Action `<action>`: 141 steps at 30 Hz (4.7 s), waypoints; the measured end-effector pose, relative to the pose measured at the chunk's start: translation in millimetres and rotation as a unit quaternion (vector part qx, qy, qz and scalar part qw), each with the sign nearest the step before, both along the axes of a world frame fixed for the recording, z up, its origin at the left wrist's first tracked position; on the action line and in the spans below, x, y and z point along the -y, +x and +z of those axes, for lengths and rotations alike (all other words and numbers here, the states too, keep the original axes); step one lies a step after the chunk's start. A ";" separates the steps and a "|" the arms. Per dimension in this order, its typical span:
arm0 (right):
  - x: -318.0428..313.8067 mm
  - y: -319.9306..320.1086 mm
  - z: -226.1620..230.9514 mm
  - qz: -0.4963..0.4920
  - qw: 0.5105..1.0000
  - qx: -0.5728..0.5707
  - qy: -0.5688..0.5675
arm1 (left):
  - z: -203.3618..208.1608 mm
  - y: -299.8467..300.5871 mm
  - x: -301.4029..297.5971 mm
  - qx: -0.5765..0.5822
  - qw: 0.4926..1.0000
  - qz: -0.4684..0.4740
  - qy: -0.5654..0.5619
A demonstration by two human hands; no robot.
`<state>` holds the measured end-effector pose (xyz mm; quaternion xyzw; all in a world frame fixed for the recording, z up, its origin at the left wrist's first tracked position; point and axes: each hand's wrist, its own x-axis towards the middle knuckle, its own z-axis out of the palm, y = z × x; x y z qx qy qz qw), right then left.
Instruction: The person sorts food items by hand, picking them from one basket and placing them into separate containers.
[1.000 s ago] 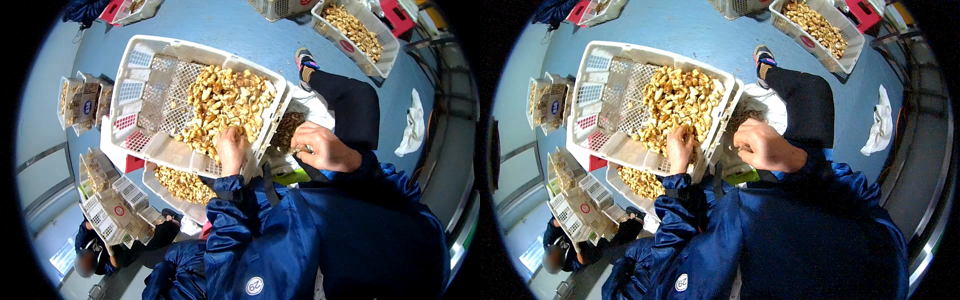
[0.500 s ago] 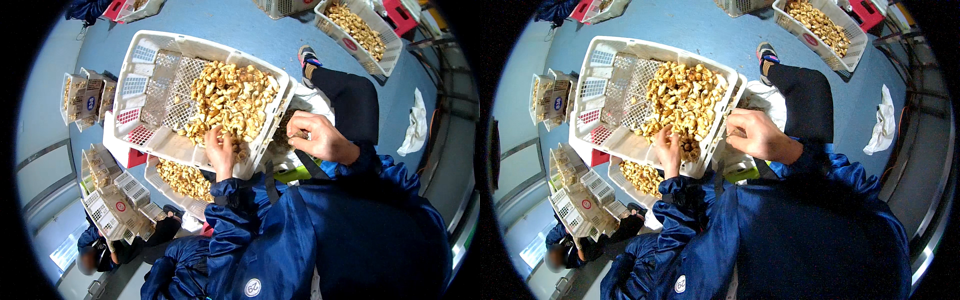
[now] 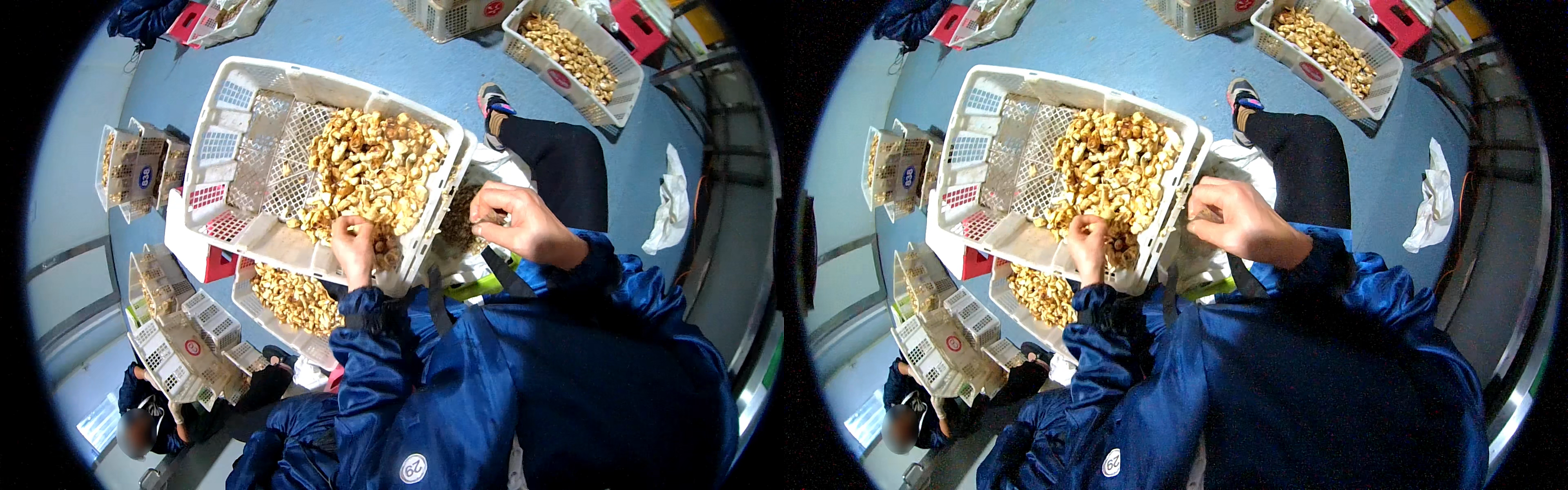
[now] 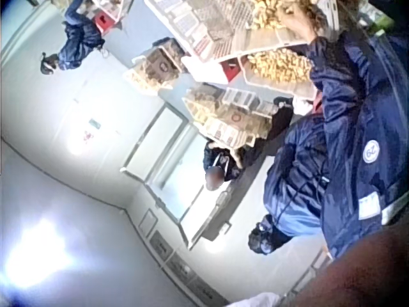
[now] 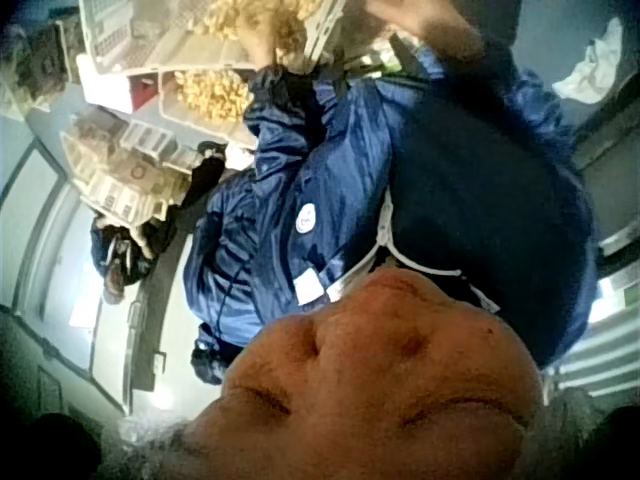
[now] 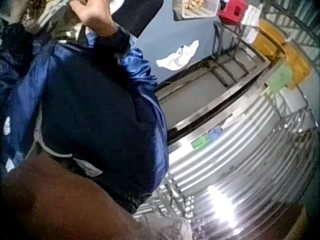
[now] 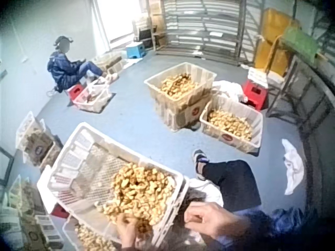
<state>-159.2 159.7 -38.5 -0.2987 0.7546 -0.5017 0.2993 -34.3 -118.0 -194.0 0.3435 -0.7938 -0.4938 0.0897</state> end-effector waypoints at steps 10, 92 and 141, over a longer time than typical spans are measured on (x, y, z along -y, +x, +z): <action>46.8 35.2 19.6 -0.031 0.977 -0.013 -0.209 | 171.1 30.5 -95.3 -0.223 0.857 0.034 0.463; 26.9 20.6 29.3 -0.020 0.980 0.107 -0.167 | 165.4 11.0 -77.3 -0.221 0.825 -0.039 0.518; 21.6 34.8 41.8 0.035 0.989 0.062 -0.129 | 186.1 31.9 -108.0 -0.147 0.970 -0.179 -0.073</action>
